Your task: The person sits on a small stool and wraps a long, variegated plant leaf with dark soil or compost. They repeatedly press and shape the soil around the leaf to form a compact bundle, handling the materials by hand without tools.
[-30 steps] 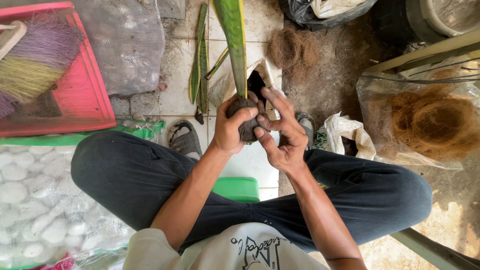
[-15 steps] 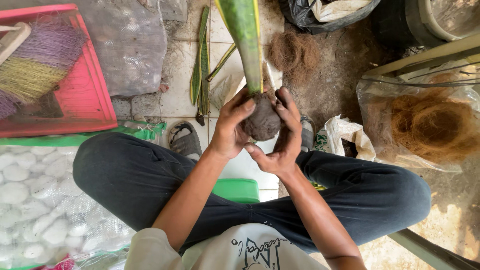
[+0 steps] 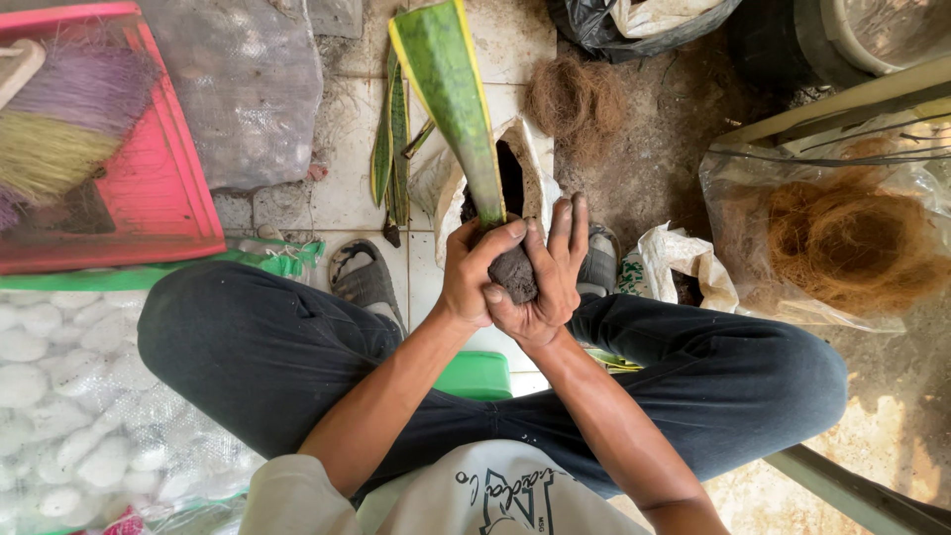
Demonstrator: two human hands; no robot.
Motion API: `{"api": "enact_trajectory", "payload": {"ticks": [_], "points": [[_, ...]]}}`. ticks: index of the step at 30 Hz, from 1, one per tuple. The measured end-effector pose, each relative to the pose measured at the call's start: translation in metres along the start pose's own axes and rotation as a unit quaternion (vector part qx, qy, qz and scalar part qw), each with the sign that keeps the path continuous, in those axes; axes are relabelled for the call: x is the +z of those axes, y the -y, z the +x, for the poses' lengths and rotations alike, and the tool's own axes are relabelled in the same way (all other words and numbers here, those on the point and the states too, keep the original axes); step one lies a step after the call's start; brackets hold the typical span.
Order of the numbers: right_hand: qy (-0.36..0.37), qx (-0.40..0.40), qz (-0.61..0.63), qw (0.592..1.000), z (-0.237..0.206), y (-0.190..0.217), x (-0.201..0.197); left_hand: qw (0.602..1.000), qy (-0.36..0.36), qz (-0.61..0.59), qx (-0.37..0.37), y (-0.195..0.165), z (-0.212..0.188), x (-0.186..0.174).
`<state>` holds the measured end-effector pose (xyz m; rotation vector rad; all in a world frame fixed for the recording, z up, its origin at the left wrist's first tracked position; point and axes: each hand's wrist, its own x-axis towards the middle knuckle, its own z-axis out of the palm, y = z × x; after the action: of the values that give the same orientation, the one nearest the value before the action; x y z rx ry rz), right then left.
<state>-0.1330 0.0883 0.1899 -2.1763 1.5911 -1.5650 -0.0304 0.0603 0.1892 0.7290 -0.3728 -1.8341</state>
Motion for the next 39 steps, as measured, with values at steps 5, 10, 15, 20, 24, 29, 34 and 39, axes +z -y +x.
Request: {"api": "enact_trajectory", "payload": {"ticks": [5, 10, 15, 20, 24, 29, 34, 39], "points": [[-0.031, -0.005, 0.039, 0.999, 0.018, -0.003, 0.003, 0.994, 0.055, -0.080, -0.051, -0.014, 0.002, 0.011], [-0.059, 0.063, 0.126, 0.988, 0.029, 0.004, -0.011, 0.982, 0.165, -0.065, -0.067, -0.018, 0.004, 0.008], [-0.044, -0.012, -0.017, 0.999, 0.018, 0.007, -0.009, 0.988, 0.124, -0.079, -0.050, -0.003, -0.004, 0.004], [-0.048, -0.019, -0.038, 0.998, 0.006, 0.004, -0.004, 0.999, 0.026, -0.012, -0.016, -0.003, -0.007, 0.004], [-0.012, 0.017, -0.012, 1.000, 0.010, 0.004, 0.002, 0.999, -0.026, 0.036, -0.001, -0.013, -0.002, 0.013], [-0.003, -0.014, 0.138, 0.990, 0.032, -0.006, -0.001, 0.995, 0.047, -0.061, -0.064, -0.036, -0.001, 0.020], [-0.003, -0.017, 0.110, 0.994, 0.034, -0.002, -0.011, 0.995, 0.081, -0.017, -0.048, -0.032, -0.003, 0.023], [-0.021, -0.031, 0.035, 0.999, 0.022, -0.002, -0.001, 0.996, 0.037, -0.074, -0.019, -0.012, -0.003, 0.011]]}}
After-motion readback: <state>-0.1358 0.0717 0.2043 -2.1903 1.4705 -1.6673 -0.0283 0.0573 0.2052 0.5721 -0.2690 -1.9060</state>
